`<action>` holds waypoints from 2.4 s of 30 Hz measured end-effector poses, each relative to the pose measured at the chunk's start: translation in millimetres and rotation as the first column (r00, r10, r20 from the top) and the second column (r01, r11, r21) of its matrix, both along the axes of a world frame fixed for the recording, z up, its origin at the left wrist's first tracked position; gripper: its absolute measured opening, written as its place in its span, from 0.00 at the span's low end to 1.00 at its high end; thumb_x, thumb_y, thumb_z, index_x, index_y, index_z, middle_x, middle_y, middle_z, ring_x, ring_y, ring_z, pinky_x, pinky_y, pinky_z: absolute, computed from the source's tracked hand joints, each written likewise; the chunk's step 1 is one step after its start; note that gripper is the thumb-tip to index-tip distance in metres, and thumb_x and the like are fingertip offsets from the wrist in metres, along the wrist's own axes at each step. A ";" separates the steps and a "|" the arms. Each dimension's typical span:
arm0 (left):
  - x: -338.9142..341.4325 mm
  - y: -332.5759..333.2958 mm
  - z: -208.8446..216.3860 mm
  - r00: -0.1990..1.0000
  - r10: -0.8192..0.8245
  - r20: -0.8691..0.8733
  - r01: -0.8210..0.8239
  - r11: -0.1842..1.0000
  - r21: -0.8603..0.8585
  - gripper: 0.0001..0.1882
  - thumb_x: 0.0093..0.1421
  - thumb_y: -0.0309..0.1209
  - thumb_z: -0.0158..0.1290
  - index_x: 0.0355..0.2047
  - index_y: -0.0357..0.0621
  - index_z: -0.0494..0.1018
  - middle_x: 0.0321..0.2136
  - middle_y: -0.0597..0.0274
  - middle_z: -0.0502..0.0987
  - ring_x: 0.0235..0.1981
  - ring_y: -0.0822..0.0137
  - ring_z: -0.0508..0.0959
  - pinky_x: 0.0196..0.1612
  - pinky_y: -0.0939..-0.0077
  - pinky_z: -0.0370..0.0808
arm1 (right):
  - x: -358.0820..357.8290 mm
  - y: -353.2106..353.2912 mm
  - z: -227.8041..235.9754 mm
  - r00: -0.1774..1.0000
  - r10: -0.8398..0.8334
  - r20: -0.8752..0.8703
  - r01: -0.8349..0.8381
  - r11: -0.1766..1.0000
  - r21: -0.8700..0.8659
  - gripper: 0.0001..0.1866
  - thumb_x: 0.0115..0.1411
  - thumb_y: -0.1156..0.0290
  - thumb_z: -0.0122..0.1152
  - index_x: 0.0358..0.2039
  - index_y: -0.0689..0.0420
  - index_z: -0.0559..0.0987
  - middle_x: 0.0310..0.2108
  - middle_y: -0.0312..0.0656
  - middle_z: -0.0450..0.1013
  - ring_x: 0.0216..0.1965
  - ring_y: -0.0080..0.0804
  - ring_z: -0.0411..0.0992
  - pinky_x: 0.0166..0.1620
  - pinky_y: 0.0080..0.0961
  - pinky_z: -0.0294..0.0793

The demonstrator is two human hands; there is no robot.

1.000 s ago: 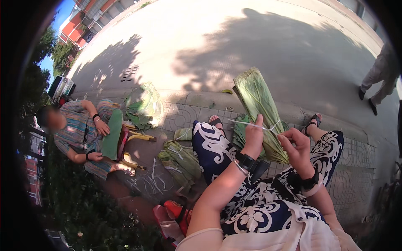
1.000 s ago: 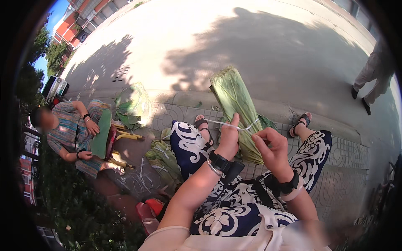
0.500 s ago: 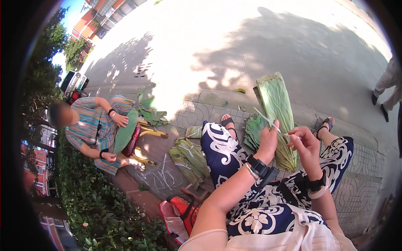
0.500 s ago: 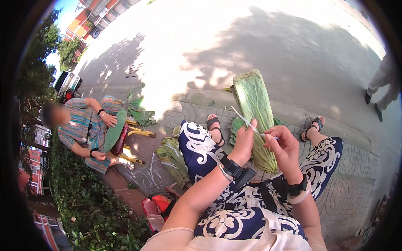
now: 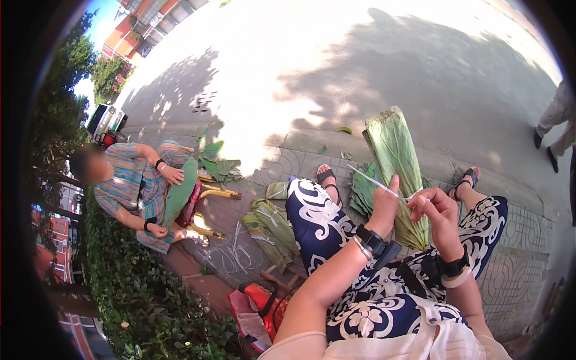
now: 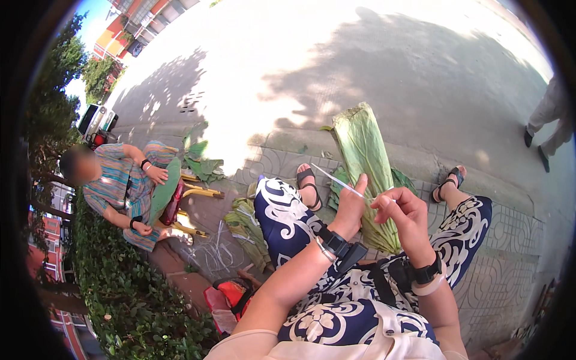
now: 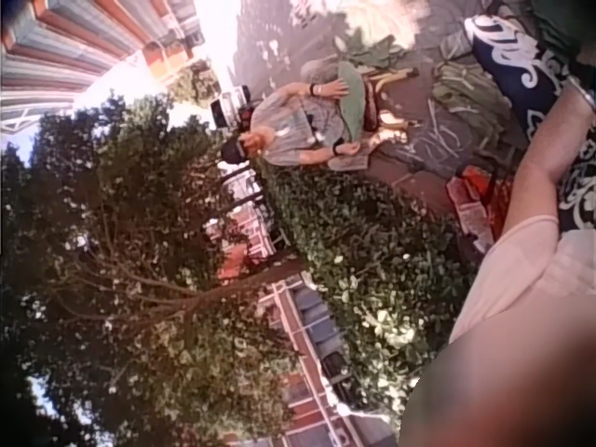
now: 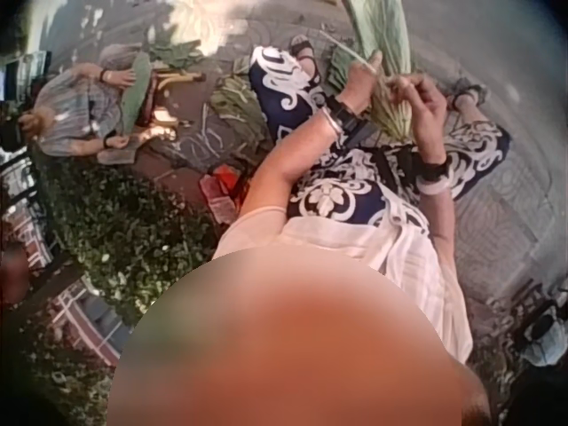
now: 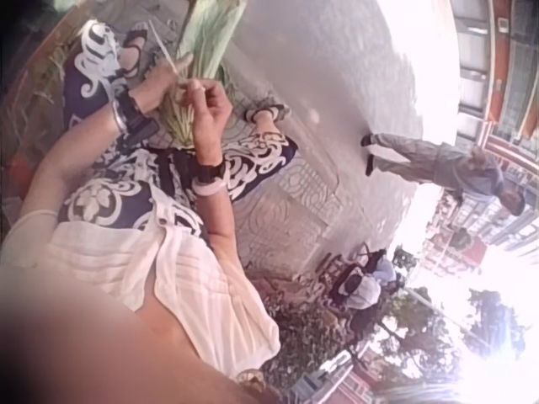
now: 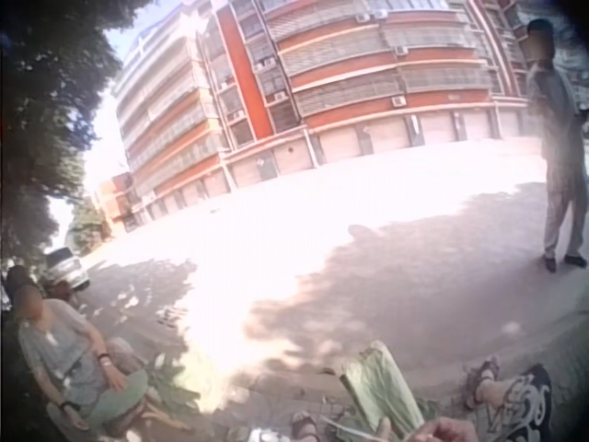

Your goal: The recorder is preparing large green leaves, possibly lotus leaves, by cleaning, folding, and bundling them for storage or food use.

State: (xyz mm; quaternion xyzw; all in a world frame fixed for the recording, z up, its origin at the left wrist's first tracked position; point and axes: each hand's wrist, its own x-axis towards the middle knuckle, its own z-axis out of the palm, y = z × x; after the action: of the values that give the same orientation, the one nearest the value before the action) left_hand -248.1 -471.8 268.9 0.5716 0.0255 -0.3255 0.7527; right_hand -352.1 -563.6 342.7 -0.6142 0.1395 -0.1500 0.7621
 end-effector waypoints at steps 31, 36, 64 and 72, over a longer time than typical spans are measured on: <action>-15.5 -2.5 -0.1 1.000 0.016 0.013 -0.014 0.994 -0.108 0.25 0.69 0.45 0.42 0.46 0.30 0.69 0.40 0.60 0.73 0.40 0.71 0.70 0.43 0.76 0.68 | 14.9 10.3 -43.0 0.936 -0.340 0.090 0.282 0.573 -0.769 0.11 0.52 0.72 0.65 0.35 0.57 0.75 0.32 0.39 0.70 0.20 0.28 0.69 0.25 0.26 0.69; -18.4 -3.9 4.6 0.995 0.013 0.097 -0.008 0.999 -0.052 0.22 0.69 0.42 0.41 0.46 0.32 0.70 0.39 0.61 0.74 0.41 0.72 0.71 0.45 0.76 0.68 | 13.3 2.3 -59.2 0.948 -0.305 0.091 0.250 0.537 -0.806 0.08 0.53 0.72 0.64 0.33 0.58 0.75 0.30 0.40 0.70 0.21 0.31 0.71 0.25 0.27 0.69; -18.5 12.1 -49.0 0.985 0.123 -0.118 -0.129 0.991 -0.041 0.23 0.68 0.40 0.44 0.55 0.34 0.63 0.50 0.57 0.71 0.49 0.65 0.72 0.51 0.71 0.70 | 0.6 15.3 -102.3 0.967 -0.251 -0.032 0.105 0.515 -0.850 0.06 0.52 0.71 0.59 0.30 0.57 0.74 0.28 0.43 0.69 0.27 0.45 0.72 0.27 0.37 0.71; -7.3 23.8 -77.4 0.986 0.114 -0.126 -0.108 0.993 0.048 0.22 0.70 0.43 0.38 0.52 0.37 0.64 0.46 0.58 0.72 0.45 0.65 0.75 0.47 0.70 0.72 | -0.6 21.6 -101.5 0.979 -0.203 -0.022 0.139 0.743 -0.654 0.11 0.50 0.66 0.64 0.30 0.58 0.73 0.29 0.43 0.70 0.25 0.39 0.73 0.28 0.33 0.72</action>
State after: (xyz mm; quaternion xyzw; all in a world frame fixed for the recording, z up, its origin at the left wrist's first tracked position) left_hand -255.4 -448.1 191.5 0.5627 0.1123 -0.3185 0.7545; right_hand -352.7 -542.0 241.2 -0.8307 0.1695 -0.2298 0.4779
